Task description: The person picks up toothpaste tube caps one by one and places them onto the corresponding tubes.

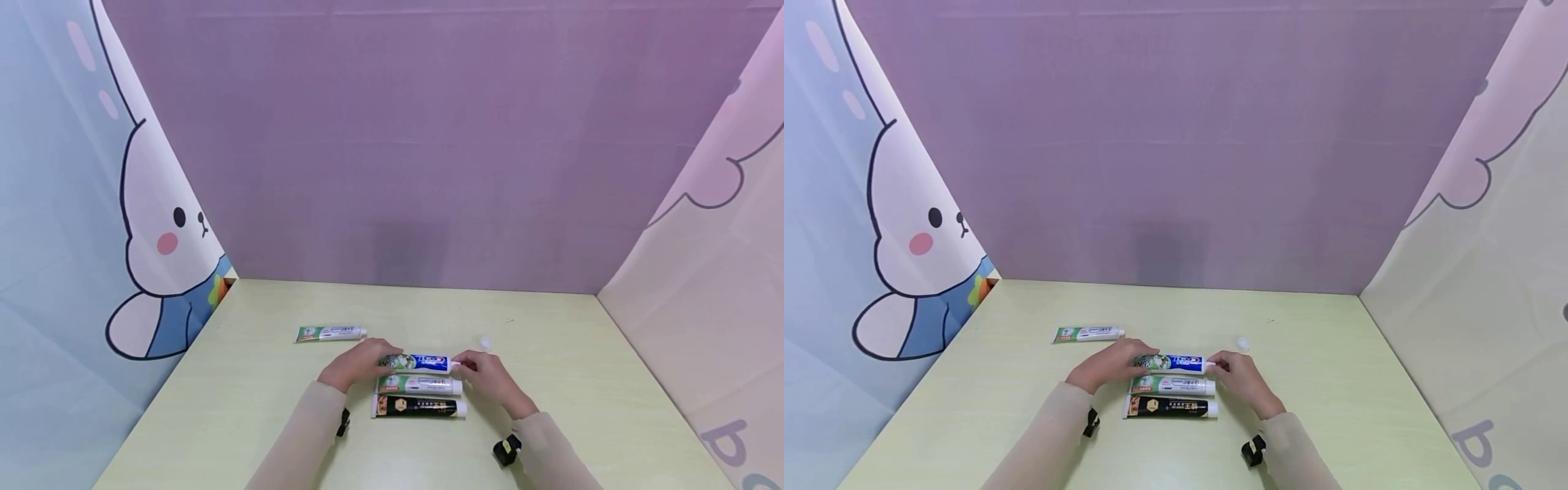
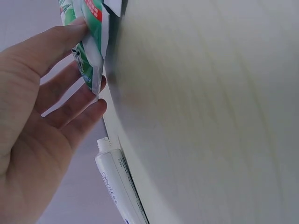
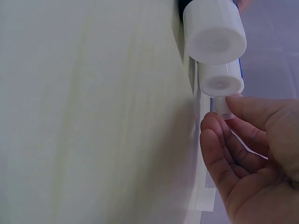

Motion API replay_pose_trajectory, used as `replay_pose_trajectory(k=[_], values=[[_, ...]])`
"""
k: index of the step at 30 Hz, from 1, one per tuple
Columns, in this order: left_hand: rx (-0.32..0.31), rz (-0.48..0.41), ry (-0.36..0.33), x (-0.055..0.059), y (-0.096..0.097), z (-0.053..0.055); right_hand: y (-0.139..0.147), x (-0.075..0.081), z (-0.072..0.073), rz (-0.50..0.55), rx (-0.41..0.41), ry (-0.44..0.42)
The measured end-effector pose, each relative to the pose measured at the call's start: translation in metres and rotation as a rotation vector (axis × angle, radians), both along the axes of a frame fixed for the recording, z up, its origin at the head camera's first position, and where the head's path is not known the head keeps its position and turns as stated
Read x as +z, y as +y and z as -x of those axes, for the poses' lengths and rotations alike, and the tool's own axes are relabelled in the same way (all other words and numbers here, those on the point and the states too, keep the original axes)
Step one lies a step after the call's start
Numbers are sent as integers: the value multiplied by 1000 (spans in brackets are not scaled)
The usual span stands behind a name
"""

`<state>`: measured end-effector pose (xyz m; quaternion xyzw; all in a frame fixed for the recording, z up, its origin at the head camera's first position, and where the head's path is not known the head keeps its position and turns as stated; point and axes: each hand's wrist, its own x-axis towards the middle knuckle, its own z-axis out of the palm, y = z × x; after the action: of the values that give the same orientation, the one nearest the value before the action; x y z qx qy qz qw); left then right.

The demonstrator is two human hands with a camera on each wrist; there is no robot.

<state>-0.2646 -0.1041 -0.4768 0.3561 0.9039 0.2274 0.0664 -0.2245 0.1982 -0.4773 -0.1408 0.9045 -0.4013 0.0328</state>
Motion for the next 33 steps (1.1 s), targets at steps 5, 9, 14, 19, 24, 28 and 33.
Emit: replay_pose_trajectory(k=[5, 9, 14, 19, 24, 28, 33], values=[[-17, -5, -10, -3, 0, 0, 0, -1, 0, -8, -4, -15], [-14, -4, -14, -4, -1, 0, 0, -2, 1, -8, -6, -30], [-11, -6, -21, -3, -1, -2, 0, -2, 1, -13, -4, -33], [-7, -6, -17, -4, 0, -1, -1, -1, 1, -24, -14, -28], [21, -16, -28, -2, 0, -1, -2, 3, 0, -34, -32, -26], [32, -19, -20, 2, -2, -2, -1, 6, 0, -30, -40, -35], [50, -6, -1, 8, -4, -3, 1, 9, 0, -31, -44, -27]])
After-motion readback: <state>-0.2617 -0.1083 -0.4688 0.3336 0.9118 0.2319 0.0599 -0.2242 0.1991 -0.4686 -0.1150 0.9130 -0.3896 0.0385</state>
